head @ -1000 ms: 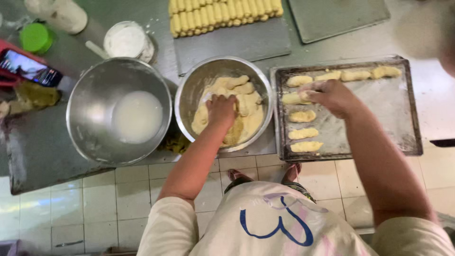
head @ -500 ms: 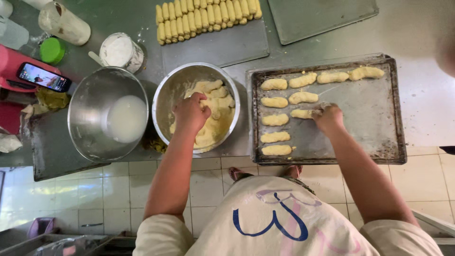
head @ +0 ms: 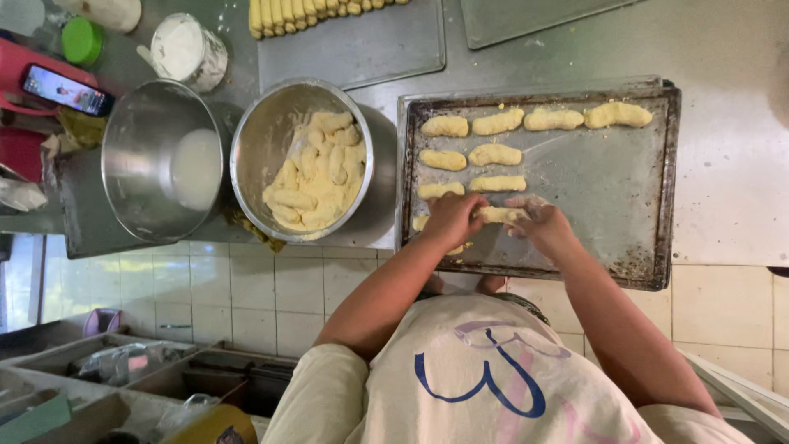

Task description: The person takes portions of dough from a bowl, rolls and shapes them into short logs by hand, dips them in a bowl of liquid, and arranges the shaped dough pieces in rows on baking trays. They occasionally move filled trays aside and continue shaping more pieces.

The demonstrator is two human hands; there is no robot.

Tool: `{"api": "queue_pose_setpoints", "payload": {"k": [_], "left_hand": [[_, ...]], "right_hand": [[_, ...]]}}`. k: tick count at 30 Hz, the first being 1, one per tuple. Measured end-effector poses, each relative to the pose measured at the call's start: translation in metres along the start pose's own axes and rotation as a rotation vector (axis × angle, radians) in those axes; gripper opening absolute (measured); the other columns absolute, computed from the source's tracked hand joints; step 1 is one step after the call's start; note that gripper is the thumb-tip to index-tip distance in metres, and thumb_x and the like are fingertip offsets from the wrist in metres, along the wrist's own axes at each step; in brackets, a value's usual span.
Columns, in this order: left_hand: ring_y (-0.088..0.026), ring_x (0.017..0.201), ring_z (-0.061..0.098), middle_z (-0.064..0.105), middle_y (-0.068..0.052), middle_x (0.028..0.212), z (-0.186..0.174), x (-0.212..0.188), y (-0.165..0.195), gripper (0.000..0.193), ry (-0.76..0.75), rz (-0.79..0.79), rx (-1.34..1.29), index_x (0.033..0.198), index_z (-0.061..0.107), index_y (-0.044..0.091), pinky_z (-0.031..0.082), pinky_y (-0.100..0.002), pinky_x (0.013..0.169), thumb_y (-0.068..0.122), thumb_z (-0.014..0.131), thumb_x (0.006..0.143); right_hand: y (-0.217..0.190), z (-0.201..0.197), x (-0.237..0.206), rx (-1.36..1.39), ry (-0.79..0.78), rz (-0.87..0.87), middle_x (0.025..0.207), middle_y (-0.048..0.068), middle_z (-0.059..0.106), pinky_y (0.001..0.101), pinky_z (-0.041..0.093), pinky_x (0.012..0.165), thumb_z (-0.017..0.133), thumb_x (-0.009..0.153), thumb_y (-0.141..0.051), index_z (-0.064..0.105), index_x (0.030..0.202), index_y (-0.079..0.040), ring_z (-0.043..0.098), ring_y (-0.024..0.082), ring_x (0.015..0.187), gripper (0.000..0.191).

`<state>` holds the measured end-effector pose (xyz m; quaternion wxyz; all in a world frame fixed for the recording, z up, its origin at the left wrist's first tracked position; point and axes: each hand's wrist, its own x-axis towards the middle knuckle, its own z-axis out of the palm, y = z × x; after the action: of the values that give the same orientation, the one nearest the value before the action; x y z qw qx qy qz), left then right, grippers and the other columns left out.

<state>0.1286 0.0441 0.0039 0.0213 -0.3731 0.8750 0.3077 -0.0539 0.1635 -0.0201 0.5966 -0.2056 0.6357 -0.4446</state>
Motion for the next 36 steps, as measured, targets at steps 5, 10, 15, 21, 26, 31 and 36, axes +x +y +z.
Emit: {"api": "queue_pose_setpoints", "payload": {"k": [5,10,15,21,26,31,36], "left_hand": [[-0.024,0.113,0.056,0.067,0.001,0.107,0.009,-0.015,-0.003,0.033,0.24,0.165,0.248,0.113,0.071,0.024,0.035,-0.047,0.097,0.018,0.075,0.082],[-0.026,0.112,0.052,0.064,0.0,0.111,0.0,-0.007,0.006,0.028,0.251,0.104,0.141,0.109,0.073,0.023,0.033,-0.049,0.093,0.022,0.075,0.081],[-0.021,0.117,0.052,0.065,0.007,0.117,-0.008,0.03,-0.005,0.019,0.323,0.157,0.152,0.113,0.073,0.023,0.033,-0.048,0.1,0.019,0.063,0.096],[-0.02,0.117,0.052,0.066,0.006,0.112,0.008,0.012,-0.021,0.026,0.232,0.31,0.297,0.105,0.074,0.024,0.03,-0.049,0.101,0.013,0.059,0.087],[-0.019,0.119,0.052,0.066,0.009,0.115,0.006,0.011,-0.014,0.022,0.251,0.162,0.201,0.105,0.075,0.026,0.031,-0.049,0.101,0.018,0.061,0.09],[-0.021,0.114,0.052,0.066,0.006,0.123,-0.021,-0.024,-0.028,0.04,0.427,0.168,0.207,0.11,0.075,0.026,0.032,-0.05,0.093,0.018,0.073,0.07],[-0.017,0.117,0.056,0.068,0.013,0.125,-0.077,-0.097,-0.072,0.042,0.533,0.114,0.001,0.114,0.075,0.03,0.034,-0.048,0.097,0.004,0.071,0.081]], "right_hand": [[0.024,0.013,0.008,-0.911,0.322,-0.547,0.112,0.015,0.067,0.0483,0.049,0.097,0.077,0.083,-0.014,0.078,0.101,-0.009,0.061,0.039,0.111,0.019],[0.024,-0.01,0.025,-0.977,0.41,-0.796,0.121,0.019,0.064,0.0522,0.046,0.102,0.076,0.082,-0.012,0.074,0.102,-0.003,0.056,0.041,0.117,0.023],[0.006,-0.017,0.052,-0.922,0.392,-0.84,0.122,0.018,0.062,0.0479,0.047,0.108,0.072,0.089,-0.009,0.069,0.114,0.002,0.057,0.039,0.119,0.027],[-0.002,-0.001,0.019,-1.192,0.29,-0.644,0.125,0.01,0.065,0.053,0.04,0.11,0.07,0.09,-0.014,0.072,0.11,-0.009,0.053,0.036,0.127,0.021],[-0.005,0.038,0.015,-1.44,0.366,-0.88,0.152,0.016,0.052,0.051,0.027,0.12,0.058,0.09,-0.035,0.061,0.143,0.0,0.043,0.035,0.144,0.064],[0.017,0.046,0.031,-1.734,0.268,-0.721,0.15,0.012,0.054,0.0502,0.019,0.122,0.053,0.089,-0.044,0.066,0.136,-0.007,0.039,0.028,0.144,0.062],[0.008,-0.005,0.065,-1.716,0.238,-0.563,0.138,0.006,0.065,0.0527,0.042,0.114,0.057,0.094,-0.04,0.071,0.128,-0.011,0.055,0.027,0.134,0.047]]}}
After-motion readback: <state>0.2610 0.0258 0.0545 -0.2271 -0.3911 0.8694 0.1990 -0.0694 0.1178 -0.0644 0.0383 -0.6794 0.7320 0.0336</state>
